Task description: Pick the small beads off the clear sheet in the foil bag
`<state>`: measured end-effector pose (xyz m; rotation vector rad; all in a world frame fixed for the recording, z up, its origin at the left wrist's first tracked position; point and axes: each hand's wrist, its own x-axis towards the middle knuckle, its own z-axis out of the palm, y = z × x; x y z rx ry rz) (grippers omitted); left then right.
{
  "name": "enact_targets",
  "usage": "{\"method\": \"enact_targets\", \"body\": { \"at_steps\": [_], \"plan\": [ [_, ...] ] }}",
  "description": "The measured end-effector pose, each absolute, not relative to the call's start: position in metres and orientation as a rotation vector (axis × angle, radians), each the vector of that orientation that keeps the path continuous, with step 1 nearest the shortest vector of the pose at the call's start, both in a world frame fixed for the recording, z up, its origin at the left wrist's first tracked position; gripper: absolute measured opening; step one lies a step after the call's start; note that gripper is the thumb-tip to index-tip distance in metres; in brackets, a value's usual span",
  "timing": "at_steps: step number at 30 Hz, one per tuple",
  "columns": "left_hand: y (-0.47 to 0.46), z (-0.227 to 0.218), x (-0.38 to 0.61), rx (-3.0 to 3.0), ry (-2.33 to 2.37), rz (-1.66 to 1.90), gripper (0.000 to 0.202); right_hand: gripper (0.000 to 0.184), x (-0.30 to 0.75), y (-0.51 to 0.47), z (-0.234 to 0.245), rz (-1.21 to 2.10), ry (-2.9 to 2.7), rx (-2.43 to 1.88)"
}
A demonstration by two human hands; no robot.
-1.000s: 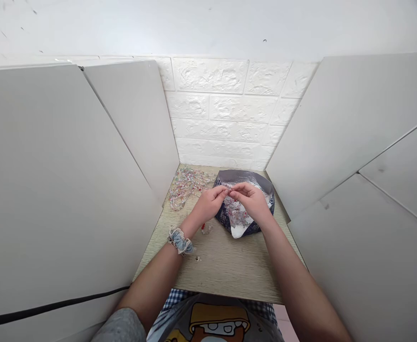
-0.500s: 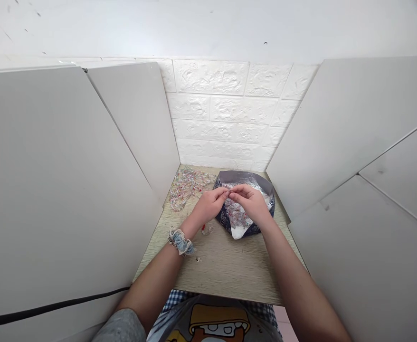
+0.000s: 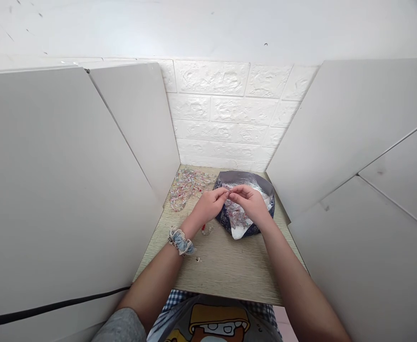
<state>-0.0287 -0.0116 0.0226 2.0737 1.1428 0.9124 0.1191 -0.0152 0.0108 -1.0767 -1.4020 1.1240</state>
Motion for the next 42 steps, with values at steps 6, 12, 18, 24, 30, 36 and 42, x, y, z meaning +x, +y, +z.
{"method": "enact_targets", "body": {
  "at_steps": [6, 12, 18, 24, 30, 36, 42],
  "plan": [
    [-0.0115, 0.0235, -0.0286, 2.064, 1.142, 0.917, 0.031, 0.015, 0.1193, -0.0151, 0.0109, 1.141, -1.381, -1.064],
    [-0.0119, 0.0243, -0.0285, 2.059, 1.145, 0.912, 0.032, 0.016, 0.1197, -0.0147, 0.0106, 1.145, -1.375, -1.054],
    [-0.0124, 0.025, -0.0282, 2.06, 1.153, 0.904, 0.032, 0.016, 0.1191, -0.0149, 0.0107, 1.131, -1.408, -1.07],
    [-0.0125, 0.0252, -0.0287, 2.052, 1.148, 0.899, 0.031, 0.015, 0.1189, -0.0146, 0.0101, 1.11, -1.438, -1.092],
    [-0.0113, 0.0266, -0.0298, 1.986, 1.122, 0.884, 0.031, 0.012, 0.119, -0.0156, 0.0107, 1.13, -1.425, -1.091],
    [-0.0083, 0.0261, -0.0302, 1.855, 1.097, 0.886, 0.032, 0.015, 0.1188, -0.0154, 0.0088, 1.061, -1.475, -1.128],
    [-0.0054, 0.0235, -0.0306, 1.738, 1.054, 0.861, 0.037, 0.014, 0.12, -0.0147, 0.0048, 0.86, -1.604, -1.148]
  ]
}}
